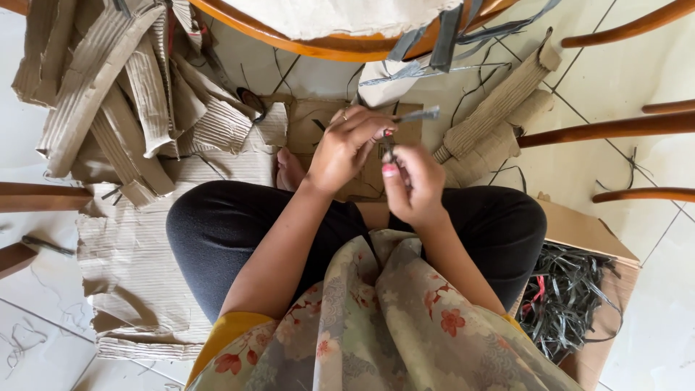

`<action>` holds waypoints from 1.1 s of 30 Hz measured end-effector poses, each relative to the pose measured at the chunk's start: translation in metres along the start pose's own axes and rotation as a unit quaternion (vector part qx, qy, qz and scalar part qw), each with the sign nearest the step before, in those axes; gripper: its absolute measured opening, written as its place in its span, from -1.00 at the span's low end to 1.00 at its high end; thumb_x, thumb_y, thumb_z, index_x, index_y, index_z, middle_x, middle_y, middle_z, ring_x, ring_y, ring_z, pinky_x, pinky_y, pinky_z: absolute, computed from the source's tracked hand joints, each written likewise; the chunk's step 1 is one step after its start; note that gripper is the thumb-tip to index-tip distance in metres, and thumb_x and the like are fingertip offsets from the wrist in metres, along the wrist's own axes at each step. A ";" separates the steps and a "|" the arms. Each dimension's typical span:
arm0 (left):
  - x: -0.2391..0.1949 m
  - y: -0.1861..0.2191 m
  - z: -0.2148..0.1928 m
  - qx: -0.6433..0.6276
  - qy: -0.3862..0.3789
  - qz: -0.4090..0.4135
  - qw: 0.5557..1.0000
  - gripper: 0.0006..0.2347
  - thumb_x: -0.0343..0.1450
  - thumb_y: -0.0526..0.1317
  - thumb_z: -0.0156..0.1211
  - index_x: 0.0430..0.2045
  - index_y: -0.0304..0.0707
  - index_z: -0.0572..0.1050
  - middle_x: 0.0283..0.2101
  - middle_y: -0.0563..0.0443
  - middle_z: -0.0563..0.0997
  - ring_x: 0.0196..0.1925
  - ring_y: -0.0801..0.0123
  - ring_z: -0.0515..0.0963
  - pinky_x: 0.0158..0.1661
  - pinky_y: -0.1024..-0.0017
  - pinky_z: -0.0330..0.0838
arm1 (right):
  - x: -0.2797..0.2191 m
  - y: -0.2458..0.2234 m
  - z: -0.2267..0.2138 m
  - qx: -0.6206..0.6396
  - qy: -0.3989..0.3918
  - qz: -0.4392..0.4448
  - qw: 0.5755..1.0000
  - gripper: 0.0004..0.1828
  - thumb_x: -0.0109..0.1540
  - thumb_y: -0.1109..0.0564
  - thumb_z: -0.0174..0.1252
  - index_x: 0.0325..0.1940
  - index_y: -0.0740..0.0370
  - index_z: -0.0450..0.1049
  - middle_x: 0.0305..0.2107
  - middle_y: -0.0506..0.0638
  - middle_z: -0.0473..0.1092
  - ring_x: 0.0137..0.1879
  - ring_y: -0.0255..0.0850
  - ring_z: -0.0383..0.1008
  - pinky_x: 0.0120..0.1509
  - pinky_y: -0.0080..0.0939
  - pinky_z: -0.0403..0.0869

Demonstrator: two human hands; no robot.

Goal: Wrapping wooden chair legs with corrugated cardboard and securing them with plastic ties for protection.

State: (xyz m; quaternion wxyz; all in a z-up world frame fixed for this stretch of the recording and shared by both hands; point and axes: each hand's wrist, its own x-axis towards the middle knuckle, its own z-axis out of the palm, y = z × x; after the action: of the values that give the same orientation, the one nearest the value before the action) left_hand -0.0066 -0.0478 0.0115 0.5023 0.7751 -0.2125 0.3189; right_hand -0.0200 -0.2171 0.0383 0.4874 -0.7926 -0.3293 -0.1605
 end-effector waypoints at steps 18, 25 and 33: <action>0.011 0.022 -0.009 0.087 0.111 -0.097 0.985 -0.99 0.49 -0.37 0.19 -0.30 -0.29 0.55 -0.32 -0.06 0.67 -0.45 -0.01 0.69 -0.37 0.24 0.63 | 0.036 0.011 0.009 -0.062 0.016 -0.155 0.986 -0.79 0.30 0.44 0.18 -0.11 0.33 0.69 -0.40 0.02 0.39 -0.50 -0.24 0.31 -0.45 -0.28 0.44; 0.018 0.024 -0.020 0.128 0.110 -0.148 0.975 -0.91 0.54 -0.23 0.15 -0.30 -0.24 0.47 -0.33 -0.07 0.65 -0.49 -0.12 0.66 -0.51 0.08 0.61 | 0.044 0.004 0.017 -0.157 -0.077 -0.143 0.974 -0.89 0.37 0.39 0.09 -0.13 0.31 0.51 -0.41 -0.05 0.14 -0.42 -0.09 0.26 -0.33 -0.14 0.39; 0.016 0.019 -0.040 0.193 0.095 -0.130 0.968 -0.97 0.53 -0.24 0.18 -0.22 -0.03 0.52 -0.32 0.18 0.65 -0.46 0.29 0.69 -0.38 0.44 0.64 | 0.038 -0.011 0.013 -0.042 -0.122 0.000 0.992 -0.89 0.41 0.38 -0.01 -0.20 0.34 0.36 -0.40 0.08 0.21 -0.37 0.11 0.38 -0.28 -0.04 0.44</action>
State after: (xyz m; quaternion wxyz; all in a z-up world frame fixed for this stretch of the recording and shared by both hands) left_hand -0.0184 -0.0190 0.0469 0.3987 0.8444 0.0044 0.3579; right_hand -0.0002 -0.1881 0.0611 0.4096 -0.8262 -0.3792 -0.0762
